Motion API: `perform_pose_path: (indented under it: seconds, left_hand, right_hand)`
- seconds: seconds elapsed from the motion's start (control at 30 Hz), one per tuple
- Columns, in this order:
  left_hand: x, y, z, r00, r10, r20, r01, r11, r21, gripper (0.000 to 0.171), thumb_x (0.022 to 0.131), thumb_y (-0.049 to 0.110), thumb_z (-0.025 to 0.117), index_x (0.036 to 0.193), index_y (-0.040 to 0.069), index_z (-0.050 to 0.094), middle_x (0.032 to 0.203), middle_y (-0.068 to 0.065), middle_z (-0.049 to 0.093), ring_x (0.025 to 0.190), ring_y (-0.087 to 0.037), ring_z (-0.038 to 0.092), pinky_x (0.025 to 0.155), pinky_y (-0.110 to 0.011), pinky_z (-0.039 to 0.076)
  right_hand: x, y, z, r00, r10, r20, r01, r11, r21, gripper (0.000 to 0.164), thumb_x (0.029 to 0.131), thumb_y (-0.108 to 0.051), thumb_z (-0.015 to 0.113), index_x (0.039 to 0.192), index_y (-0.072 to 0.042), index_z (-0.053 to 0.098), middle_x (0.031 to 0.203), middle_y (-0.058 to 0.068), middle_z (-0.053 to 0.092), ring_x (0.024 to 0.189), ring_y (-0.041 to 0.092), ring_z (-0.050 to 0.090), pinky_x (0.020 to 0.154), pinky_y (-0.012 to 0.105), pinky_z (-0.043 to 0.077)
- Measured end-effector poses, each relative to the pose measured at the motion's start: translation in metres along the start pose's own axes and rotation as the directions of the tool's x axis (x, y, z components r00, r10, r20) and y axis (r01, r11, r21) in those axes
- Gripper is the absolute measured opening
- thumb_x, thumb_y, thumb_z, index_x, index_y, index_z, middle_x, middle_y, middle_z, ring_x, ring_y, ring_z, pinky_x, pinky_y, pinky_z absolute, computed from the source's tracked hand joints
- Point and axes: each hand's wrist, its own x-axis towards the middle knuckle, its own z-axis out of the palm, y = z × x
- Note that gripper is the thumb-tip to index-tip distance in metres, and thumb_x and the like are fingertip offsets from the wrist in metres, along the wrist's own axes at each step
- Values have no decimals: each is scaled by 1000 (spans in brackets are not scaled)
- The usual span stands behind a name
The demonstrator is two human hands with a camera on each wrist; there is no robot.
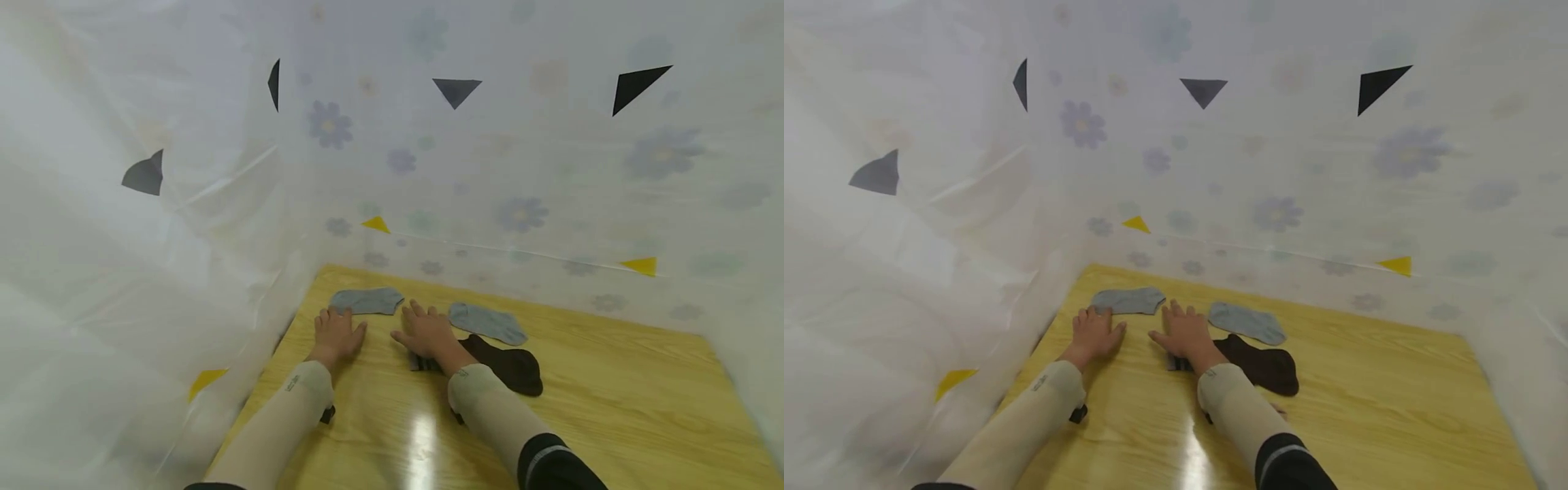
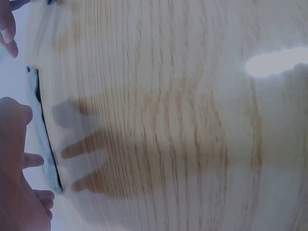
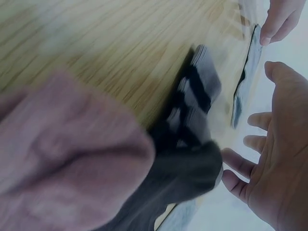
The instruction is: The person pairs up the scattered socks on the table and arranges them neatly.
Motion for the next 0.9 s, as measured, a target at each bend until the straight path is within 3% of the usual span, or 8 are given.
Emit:
perform_pose_path:
  seconds: [0.17,0.37,0.53,0.67,0.9]
  left_hand:
    - [-2,2,1,1000,-2,-2,2,1000,-15,68,110,52,47,157,3,48,152,-36,43,139,-55,38,117,-67,27]
    - [-2,1,4,1000,6,13,-6,1000,-7,71,110,54,46,159,3,46,154,-38,40,141,-56,36,118,-68,27]
    - [-5,-9,3,1000,-9,7,9,1000,30,73,109,56,45,158,2,47,155,-38,41,141,-56,37,117,-68,28]
    - [-7,-11,2,1000,23,4,-23,1000,21,74,109,56,45,154,-3,50,152,-38,43,136,-55,40,114,-68,30]
    - [-11,-15,2,1000,21,1,-21,999,27,78,110,56,44,154,-7,48,157,-38,41,138,-56,40,113,-67,32]
  right_hand:
    - [1,-7,4,1000,-19,-17,19,1000,-14,83,104,-75,41,169,-24,33,178,10,22,155,49,35,116,66,39]
    - [8,-17,12,999,-37,-31,36,999,-20,77,104,-72,45,167,-29,37,177,14,24,153,51,35,116,68,37]
    - [17,-27,19,997,-77,-15,75,993,-94,79,104,-76,37,168,-29,35,177,11,25,153,48,36,117,66,37]
    - [18,-32,19,999,-52,1,52,988,-143,80,103,-79,34,168,-32,34,178,6,22,156,43,35,119,63,37]
    - [21,-39,21,998,-57,27,61,985,-162,79,103,-80,30,169,-36,30,179,4,18,159,42,31,121,62,35]
